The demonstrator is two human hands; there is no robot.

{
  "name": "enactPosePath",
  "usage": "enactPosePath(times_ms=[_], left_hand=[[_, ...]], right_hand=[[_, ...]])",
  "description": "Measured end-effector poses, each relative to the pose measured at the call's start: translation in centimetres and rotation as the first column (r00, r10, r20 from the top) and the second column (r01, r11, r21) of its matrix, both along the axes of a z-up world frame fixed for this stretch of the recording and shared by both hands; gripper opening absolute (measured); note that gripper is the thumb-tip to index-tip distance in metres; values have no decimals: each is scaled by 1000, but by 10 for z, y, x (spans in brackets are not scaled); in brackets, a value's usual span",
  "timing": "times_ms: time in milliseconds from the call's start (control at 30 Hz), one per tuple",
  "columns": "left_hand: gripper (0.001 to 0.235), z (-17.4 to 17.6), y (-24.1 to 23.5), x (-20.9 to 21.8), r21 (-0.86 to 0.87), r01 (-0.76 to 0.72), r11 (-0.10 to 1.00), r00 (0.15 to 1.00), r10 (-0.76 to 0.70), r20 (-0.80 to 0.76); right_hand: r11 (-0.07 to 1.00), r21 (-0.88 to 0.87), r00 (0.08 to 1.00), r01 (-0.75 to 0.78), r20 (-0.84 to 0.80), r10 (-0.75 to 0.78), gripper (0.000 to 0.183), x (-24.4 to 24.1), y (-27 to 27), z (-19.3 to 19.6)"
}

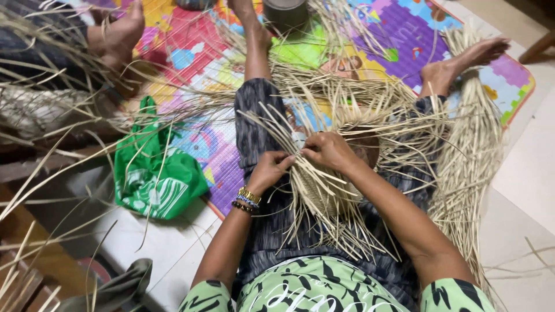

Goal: Weaving a basket or hat from dried straw or grass strands while sitting on the floor.

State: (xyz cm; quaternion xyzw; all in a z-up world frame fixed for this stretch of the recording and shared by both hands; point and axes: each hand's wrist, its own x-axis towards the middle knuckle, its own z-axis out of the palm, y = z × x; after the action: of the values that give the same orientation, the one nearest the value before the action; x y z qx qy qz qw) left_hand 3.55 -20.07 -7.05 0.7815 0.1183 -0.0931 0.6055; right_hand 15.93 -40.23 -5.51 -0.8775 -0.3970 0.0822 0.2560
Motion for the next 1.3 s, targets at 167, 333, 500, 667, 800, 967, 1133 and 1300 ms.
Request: enactPosePath(times_ms=[167,333,500,667,800,967,1133,1300], left_hand=[[36,-61,-9,3,-457,-230,859,972,182,-147],[47,-49,-9,10,-318,-212,924,976,180,-124],[35,-58,1,7,-6,-190,982,977,188,-99],[23,-46,3,6,-92,-210,973,977,212,10],[23,-43,3,8,-110,-198,974,980,197,-15],[16,-31,-5,14,-216,-310,926,950,293,-105],[18,-50,-1,24,-295,-303,906,953,279,-120],[19,-37,-6,16,-407,-366,836,929,307,-205]], right_hand=[[995,31,986,94,135,-97,18,36,-40,10],[907,11,699,422,633,-333,27,71,-87,3],[935,154,838,320,414,-355,68,15,-52,24],[937,80,899,339,265,-348,92,-5,-40,19],[927,19,907,374,201,-370,97,-9,-37,25],[975,-69,947,211,260,-187,129,-23,-38,44],[999,6,898,-43,438,36,110,1,-23,-23],[948,185,695,-260,718,50,44,19,-7,-97]])
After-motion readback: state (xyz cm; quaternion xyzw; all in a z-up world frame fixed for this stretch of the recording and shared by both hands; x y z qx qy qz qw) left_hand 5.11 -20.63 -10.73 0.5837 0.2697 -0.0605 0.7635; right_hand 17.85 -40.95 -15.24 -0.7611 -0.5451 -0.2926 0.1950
